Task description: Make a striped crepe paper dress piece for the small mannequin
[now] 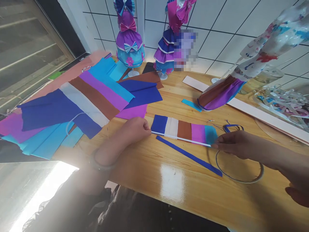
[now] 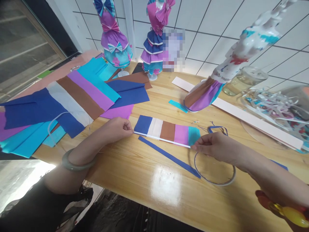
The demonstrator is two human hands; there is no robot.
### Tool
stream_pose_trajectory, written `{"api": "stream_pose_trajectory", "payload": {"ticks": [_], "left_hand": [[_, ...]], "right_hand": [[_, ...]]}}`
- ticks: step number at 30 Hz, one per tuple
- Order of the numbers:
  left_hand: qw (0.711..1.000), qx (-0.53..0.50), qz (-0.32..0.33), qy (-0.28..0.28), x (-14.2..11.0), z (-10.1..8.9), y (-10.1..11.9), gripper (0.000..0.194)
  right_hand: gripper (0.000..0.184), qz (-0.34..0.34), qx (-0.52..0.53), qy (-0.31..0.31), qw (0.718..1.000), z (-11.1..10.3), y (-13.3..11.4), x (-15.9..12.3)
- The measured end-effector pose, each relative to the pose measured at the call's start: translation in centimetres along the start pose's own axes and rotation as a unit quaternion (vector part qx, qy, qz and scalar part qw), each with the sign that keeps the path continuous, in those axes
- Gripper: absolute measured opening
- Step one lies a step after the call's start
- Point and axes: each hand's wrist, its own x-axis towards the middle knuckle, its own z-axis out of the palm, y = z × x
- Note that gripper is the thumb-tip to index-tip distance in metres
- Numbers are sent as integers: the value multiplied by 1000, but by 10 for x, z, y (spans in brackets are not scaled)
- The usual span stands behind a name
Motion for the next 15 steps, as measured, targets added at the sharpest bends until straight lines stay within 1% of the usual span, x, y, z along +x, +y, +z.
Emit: {"api": "stream_pose_trajectory", "payload": {"ticks": [1,7,13,15], "left_hand": [[1000,0,-2,0,0,0,0,13],[1000,-3,-5,-1,-1,-1,2,13],[1000,-4,-10,-7,-1,-1,3,13],[1000,-4,-9,-9,-1,-1,2,13]], "right_hand": [[42,8,15,-17,1000,0,-1,0],[48,34,15,-14,999,2,-2,2],[48,6,-8,-5,1000,5,2,9],[49,-5,-37,22,999,7,3,11]]}}
